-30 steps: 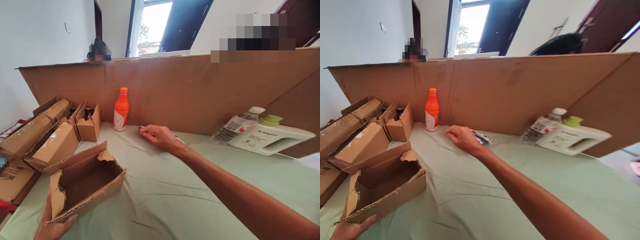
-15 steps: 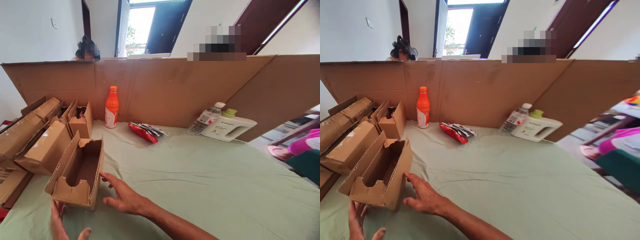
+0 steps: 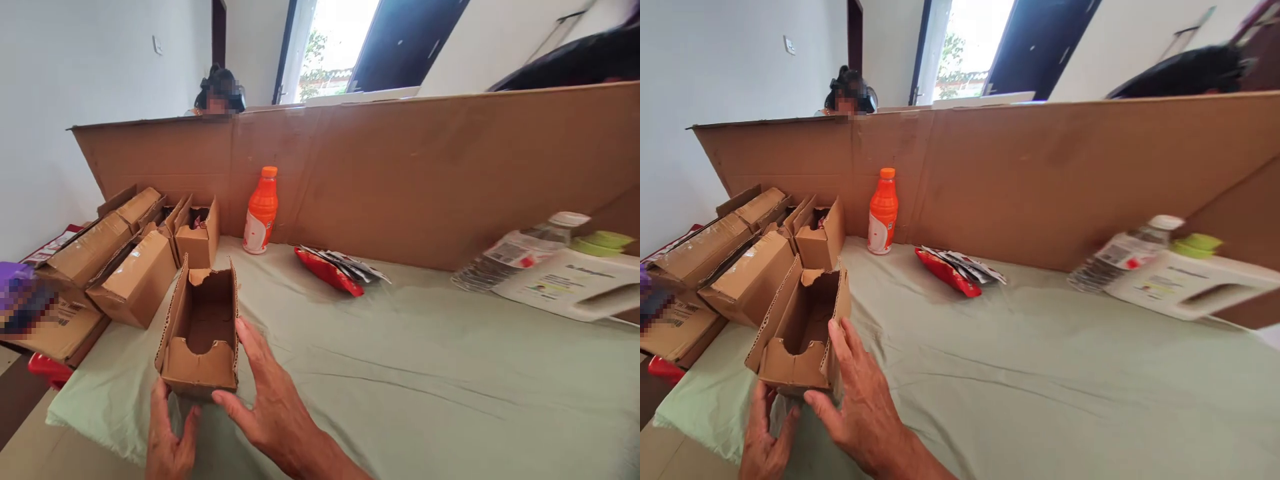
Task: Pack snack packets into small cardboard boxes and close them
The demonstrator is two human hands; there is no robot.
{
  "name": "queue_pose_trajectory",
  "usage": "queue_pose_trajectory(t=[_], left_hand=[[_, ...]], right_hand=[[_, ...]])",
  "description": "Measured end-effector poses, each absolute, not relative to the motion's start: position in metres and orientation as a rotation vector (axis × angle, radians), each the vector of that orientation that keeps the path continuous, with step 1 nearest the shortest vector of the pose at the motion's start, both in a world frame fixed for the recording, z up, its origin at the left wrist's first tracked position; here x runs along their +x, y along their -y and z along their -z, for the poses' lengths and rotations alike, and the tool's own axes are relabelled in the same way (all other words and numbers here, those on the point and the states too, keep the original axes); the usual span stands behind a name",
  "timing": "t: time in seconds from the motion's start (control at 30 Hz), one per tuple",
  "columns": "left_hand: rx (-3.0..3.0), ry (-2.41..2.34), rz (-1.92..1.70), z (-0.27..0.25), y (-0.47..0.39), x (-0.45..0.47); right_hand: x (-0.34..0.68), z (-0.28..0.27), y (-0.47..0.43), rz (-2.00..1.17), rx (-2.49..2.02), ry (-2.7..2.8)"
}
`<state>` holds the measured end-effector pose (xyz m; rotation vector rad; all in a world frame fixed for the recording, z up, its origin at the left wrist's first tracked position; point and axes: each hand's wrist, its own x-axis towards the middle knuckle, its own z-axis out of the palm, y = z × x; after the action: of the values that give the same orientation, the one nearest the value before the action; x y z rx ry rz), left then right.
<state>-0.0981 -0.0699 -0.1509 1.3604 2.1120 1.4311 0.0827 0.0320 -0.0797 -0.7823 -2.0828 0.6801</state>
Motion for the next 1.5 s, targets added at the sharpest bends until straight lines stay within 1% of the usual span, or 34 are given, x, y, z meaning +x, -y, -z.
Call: queue_pose_trajectory(t=[0.13, 0.27, 0.43, 0.53, 0.6, 0.67, 0.77, 0.83, 0.93, 1.0, 1.07, 1.17, 1.27, 1.33, 1.5], left_hand=[[1.532, -2.192, -1.424, 0.150, 0.061, -0.119], [1.622, -2.263, -1.477, 0.142, 0.028, -0.152], [1.792, -2.382, -1.593, 0.119, -0.002, -0.196], [1.900, -2.462, -1.719, 0.098, -0.002, -0.219], [1.980, -2.484, -1.779, 0.084, -0.002, -0.232], [2.074, -2.463, -1.781, 0.073, -0.008, -0.243], [2.189, -2.390, -1.742, 0.063, -0.024, -0.250], [2.227, -2.347, -1.757, 0.060, -0.035, -0.247], [2.291, -2.258, -1.808, 0.058, -0.044, -0.240], [2.362, -2.170, -1.812, 0.060, -0.044, -0.238], [2.430, -2.089, -1.787, 0.063, -0.043, -0.238], [2.500, -2.025, -1.723, 0.069, -0.041, -0.243], [2.519, -2.018, -1.695, 0.074, -0.041, -0.247], [2.515, -2.033, -1.706, 0.076, -0.042, -0.247], [2.455, -2.139, -1.759, 0.082, -0.042, -0.247]], right_hand=[[0.070, 0.080, -0.040, -0.619, -0.775, 2.063], [0.038, 0.082, -0.065, -0.613, -0.770, 2.020], [-0.005, 0.089, -0.106, -0.752, -0.790, 1.947], [0.001, 0.082, -0.114, -0.827, -0.716, 1.981], [0.015, 0.063, -0.115, -0.737, -0.689, 1.997], [0.023, 0.031, -0.120, -0.554, -0.685, 1.968], [0.002, -0.023, -0.143, -0.338, -0.585, 2.045], [-0.034, -0.050, -0.165, -0.293, -0.454, 2.241], [-0.095, -0.072, -0.194, -0.318, -0.337, 2.644], [-0.124, -0.076, -0.203, -0.292, -0.322, 2.914], [-0.140, -0.077, -0.206, -0.188, -0.313, 3.132], [-0.154, -0.073, -0.208, 0.129, -0.282, 3.321], [-0.171, -0.060, -0.213, 0.450, -0.245, 3.392], [-0.184, -0.048, -0.217, 0.524, -0.213, 3.424], [-0.205, -0.021, -0.218, 0.592, -0.111, 3.422]])
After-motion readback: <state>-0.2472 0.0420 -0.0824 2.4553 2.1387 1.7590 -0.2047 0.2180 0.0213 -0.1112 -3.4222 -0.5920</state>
